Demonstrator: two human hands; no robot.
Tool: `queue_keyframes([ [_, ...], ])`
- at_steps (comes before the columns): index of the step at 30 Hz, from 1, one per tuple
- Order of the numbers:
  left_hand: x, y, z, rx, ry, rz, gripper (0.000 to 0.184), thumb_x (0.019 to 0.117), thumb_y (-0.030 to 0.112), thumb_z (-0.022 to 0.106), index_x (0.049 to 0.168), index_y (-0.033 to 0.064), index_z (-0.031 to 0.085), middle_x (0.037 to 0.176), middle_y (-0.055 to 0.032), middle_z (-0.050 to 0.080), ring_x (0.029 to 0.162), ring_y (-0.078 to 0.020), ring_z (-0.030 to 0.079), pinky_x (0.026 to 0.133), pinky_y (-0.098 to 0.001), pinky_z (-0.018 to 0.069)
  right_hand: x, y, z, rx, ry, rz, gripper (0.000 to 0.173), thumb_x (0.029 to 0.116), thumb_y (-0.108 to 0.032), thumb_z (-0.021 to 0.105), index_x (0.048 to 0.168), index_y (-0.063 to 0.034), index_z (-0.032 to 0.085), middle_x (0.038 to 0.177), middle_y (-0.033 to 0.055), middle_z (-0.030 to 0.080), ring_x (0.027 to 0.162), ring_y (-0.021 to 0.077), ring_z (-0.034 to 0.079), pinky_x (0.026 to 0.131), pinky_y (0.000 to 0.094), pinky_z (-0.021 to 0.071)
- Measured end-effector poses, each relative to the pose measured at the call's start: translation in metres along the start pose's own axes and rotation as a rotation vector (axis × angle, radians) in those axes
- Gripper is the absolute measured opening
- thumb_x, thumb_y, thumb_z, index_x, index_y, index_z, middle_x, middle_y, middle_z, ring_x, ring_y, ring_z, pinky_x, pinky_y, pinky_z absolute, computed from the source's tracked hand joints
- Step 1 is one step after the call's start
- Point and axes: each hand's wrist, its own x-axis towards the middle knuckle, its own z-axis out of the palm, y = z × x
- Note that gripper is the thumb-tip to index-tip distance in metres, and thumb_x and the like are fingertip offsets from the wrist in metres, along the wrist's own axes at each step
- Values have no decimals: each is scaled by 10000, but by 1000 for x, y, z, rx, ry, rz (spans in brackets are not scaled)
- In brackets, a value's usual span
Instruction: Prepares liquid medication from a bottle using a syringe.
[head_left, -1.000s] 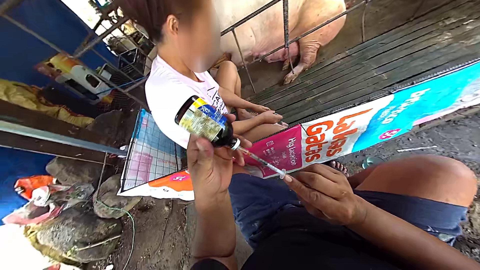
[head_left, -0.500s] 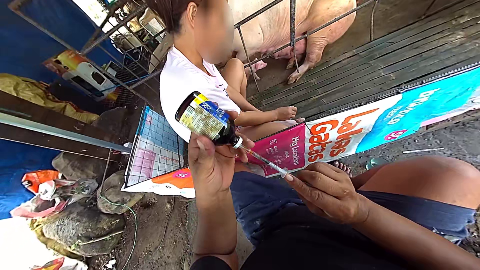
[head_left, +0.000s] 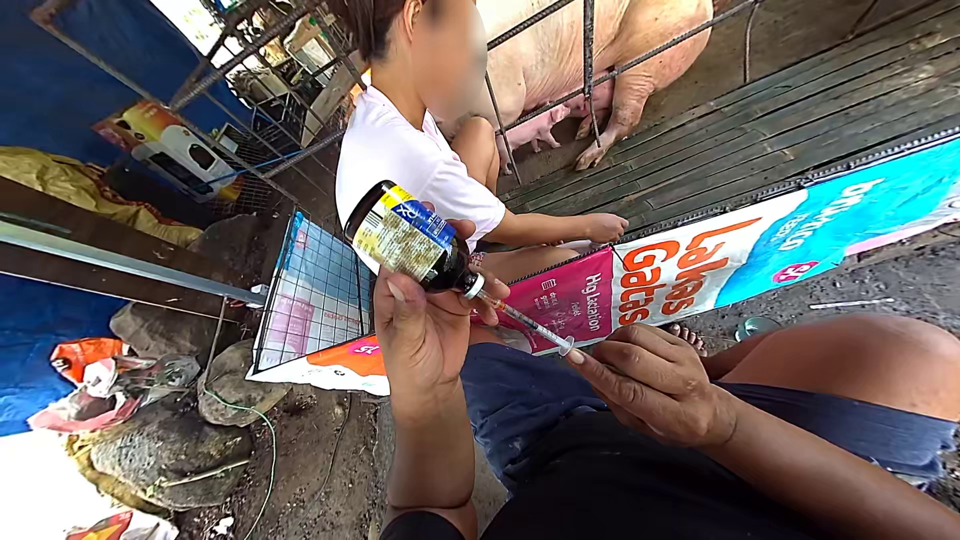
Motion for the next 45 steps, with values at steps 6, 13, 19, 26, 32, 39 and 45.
queue_keyframes([
  [6, 3, 4, 3, 9, -19, 9, 487, 1002, 372, 622, 1380, 82, 524, 1305, -226, 608, 860, -309, 718, 646, -385, 629, 4, 0, 0, -6, 13, -15, 313, 979, -63, 618, 1287, -41, 665, 872, 118, 601, 755, 238, 558, 687, 347, 491],
  [13, 11, 15, 14, 13, -64, 27, 539, 980, 378, 656, 1408, 91, 499, 1317, -222, 608, 868, -304, 719, 669, -387, 632, 14, 1, 0, -12, 24, -57, 308, 985, -66, 611, 1288, -36, 658, 881, 121, 604, 759, 244, 560, 682, 348, 492],
  [19, 16, 21, 24, 42, -72, 43, 551, 965, 381, 678, 1406, 93, 515, 1306, -204, 617, 858, -284, 718, 658, -372, 633, 21, 2, -1, -21, 49, -97, 297, 982, -62, 625, 1275, -31, 659, 882, 124, 607, 759, 246, 566, 694, 354, 502],
  [26, 17, 22, 27, 0, -80, 16, 565, 958, 383, 684, 1409, 87, 517, 1301, -206, 624, 822, -260, 714, 650, -352, 624, 21, 4, -3, -16, 74, -121, 297, 977, -57, 634, 1271, -25, 658, 883, 122, 605, 761, 242, 566, 705, 353, 505],
  [32, 19, 22, 31, -62, -90, -22, 557, 955, 394, 684, 1397, 89, 537, 1305, -196, 623, 785, -237, 709, 621, -311, 615, 21, 2, 1, 103, 150, -85, 229, 959, -46, 669, 1184, -4, 662, 934, 132, 647, 836, 234, 638, 785, 340, 562],
  [39, 23, 20, 33, -61, -74, 13, 539, 952, 394, 684, 1386, 106, 546, 1308, -180, 621, 764, -216, 700, 604, -292, 604, 34, -8, 13, 471, 276, 239, 152, 967, -58, 682, 1108, -4, 700, 994, 107, 709, 918, 122, 694, 807, 233, 596],
  [45, 26, 20, 31, -28, -52, 31, 520, 953, 405, 682, 1369, 121, 552, 1310, -172, 620, 745, -200, 689, 580, -276, 591, 47, -17, 17, 1014, 183, 647, 166, 1029, -121, 621, 1082, 19, 691, 955, 95, 737, 794, 138, 715, 699, 282, 626],
])
